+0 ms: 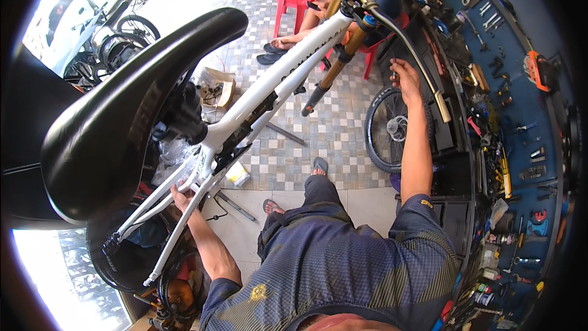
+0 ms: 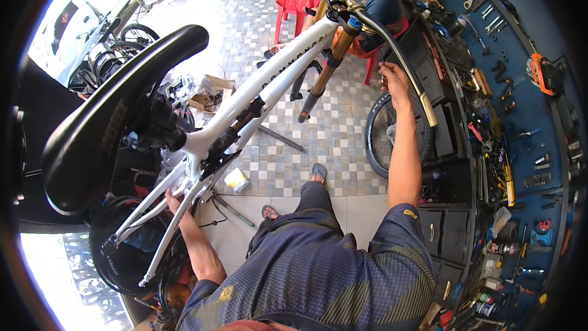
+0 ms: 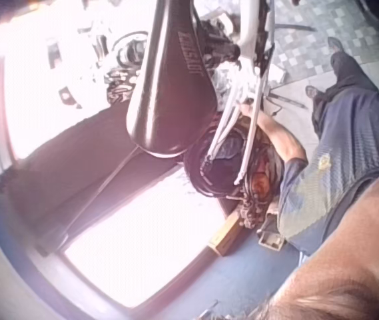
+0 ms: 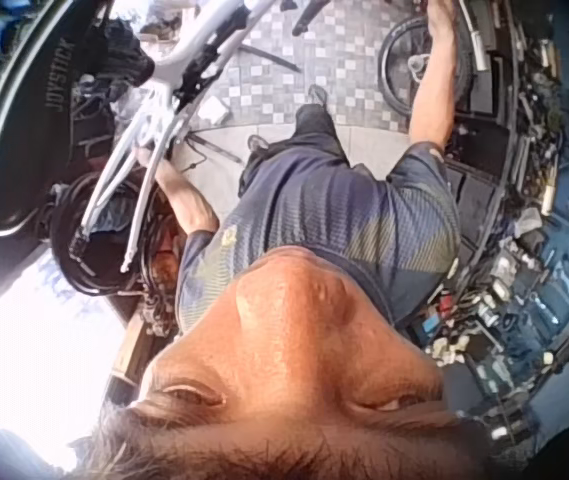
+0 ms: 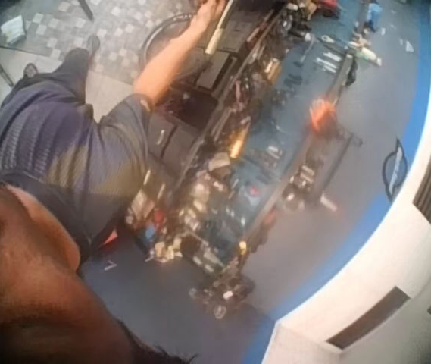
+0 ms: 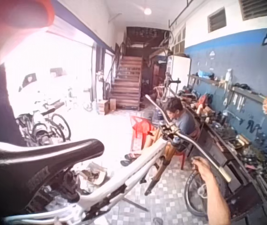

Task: The person routes a brake cable through the frame of a white bicycle mounted on a repair stand. They use a small tool to adjust the cable end and then use pliers to cut the cable. The person then threads the cable through the rear derailleur and pulls it taut.

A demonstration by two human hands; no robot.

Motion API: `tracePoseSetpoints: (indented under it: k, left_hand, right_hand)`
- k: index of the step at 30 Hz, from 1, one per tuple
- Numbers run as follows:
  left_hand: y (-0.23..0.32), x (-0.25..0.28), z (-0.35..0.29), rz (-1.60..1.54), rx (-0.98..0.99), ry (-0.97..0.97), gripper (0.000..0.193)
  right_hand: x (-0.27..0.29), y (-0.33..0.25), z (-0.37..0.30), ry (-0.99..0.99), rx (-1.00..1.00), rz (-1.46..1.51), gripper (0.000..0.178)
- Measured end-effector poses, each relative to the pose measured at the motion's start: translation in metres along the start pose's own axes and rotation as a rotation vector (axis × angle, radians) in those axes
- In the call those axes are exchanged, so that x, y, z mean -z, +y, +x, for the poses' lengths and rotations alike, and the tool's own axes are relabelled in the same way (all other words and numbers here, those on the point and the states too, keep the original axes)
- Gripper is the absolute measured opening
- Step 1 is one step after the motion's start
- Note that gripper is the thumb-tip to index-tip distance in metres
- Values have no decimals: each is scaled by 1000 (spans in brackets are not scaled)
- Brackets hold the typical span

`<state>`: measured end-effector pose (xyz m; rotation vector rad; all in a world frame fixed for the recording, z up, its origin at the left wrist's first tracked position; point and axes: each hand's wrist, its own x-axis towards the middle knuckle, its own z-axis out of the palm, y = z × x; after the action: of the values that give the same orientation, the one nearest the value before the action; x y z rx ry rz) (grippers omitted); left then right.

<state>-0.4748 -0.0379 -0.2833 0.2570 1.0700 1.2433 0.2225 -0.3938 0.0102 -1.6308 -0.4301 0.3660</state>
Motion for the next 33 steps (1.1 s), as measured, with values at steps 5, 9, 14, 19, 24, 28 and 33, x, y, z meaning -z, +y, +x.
tracePoseSetpoints:
  k: [5,9,14,19,24,28,33]
  left_hand:
    - [-1,3,-8,-97,-67,16,40]
    - [-1,19,-41,161,-201,-58,37]
    - [-35,-50,-160,241,-105,-37,33]
    - [-119,-174,-253,984,376,-210,30]
    - [-223,-338,-257,1406,-427,-908,53]
    - [-280,-452,-239,1347,-848,-897,73]
    - [-333,-497,-182,1555,-1306,-538,80]
  right_hand:
    - [13,-1,36,15,25,-65,24]
    - [16,-12,73,-55,119,-286,29]
    - [10,-21,125,-161,433,-566,29]
    - [-38,-15,154,-230,516,-501,30]
    - [-89,18,178,-342,684,-183,34]
    - [-96,25,193,-382,668,-168,34]
    - [-104,27,201,-414,697,-158,33]
